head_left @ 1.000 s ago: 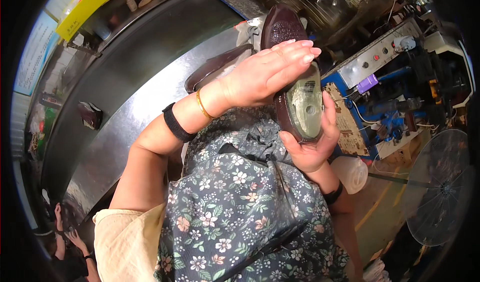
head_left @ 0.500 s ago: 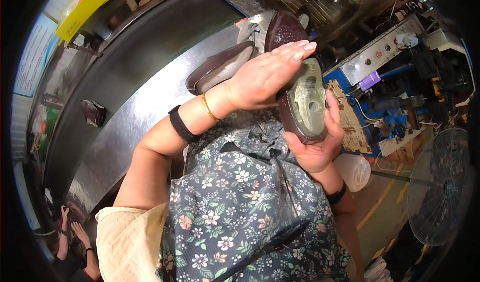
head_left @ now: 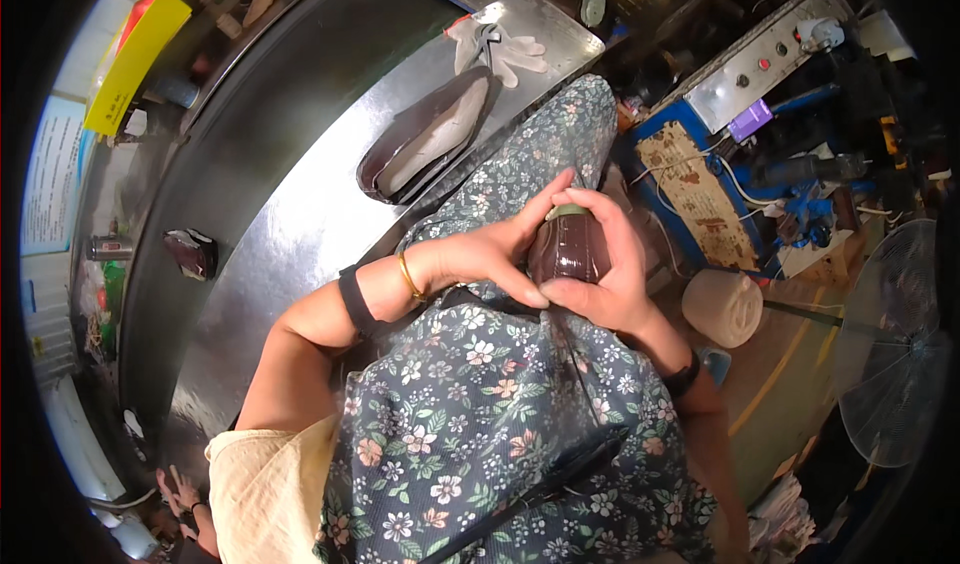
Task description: Operating machinery and using hand tools to last shoes on a production line.
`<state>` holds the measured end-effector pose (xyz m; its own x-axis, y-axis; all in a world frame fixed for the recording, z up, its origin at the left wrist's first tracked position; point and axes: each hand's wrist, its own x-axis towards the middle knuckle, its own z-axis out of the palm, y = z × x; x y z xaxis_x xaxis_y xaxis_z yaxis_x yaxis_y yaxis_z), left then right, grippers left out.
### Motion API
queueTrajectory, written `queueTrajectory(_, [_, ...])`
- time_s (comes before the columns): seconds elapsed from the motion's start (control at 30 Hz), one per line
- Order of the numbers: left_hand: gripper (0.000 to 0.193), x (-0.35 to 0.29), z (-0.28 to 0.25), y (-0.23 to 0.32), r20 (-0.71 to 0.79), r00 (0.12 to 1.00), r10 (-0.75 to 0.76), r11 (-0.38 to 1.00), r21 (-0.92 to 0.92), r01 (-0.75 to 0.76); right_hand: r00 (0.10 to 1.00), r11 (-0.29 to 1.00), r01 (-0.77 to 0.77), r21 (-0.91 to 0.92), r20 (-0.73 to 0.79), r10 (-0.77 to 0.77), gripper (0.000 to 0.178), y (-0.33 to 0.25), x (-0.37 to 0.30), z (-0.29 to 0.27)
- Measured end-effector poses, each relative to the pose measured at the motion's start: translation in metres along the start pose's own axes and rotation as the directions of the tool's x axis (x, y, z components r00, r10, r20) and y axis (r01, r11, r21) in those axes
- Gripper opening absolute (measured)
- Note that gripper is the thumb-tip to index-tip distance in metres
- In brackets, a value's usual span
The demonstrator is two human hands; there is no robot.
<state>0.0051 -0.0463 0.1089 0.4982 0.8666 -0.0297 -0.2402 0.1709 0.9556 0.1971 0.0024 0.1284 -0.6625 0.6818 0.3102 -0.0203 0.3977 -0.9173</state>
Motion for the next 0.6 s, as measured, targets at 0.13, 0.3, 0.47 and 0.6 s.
queueTrajectory(0.13, [0.119, 0.003, 0.008, 0.003, -0.177, 0.963, 0.205, 0.977, -0.021, -0.212, 0.973, 0.903, -0.225, 0.366, 0.139, 0.186, 0.105, -0.001, -0.004, -0.009])
queueTrajectory(0.3, [0.104, 0.011, 0.029, 0.018, -0.347, 0.846, 0.405, 0.791, 0.597, -0.134, 0.945, 0.994, -0.024, 0.105, 0.328, -0.012, 0.101, -0.009, 0.026, -0.027])
queueTrajectory(0.47, [0.076, 0.01, 0.033, 0.024, -0.279, 0.867, 0.414, 0.547, 0.837, 0.008, 0.922, 0.971, 0.176, -0.16, 0.373, -0.106, 0.091, -0.004, 0.023, -0.025])
queueTrajectory(0.6, [0.039, 0.017, 0.033, 0.015, -0.35, 0.811, 0.468, 0.765, 0.62, -0.174, 0.956, 0.994, 0.076, -0.074, 0.289, -0.052, 0.062, 0.005, 0.014, -0.014])
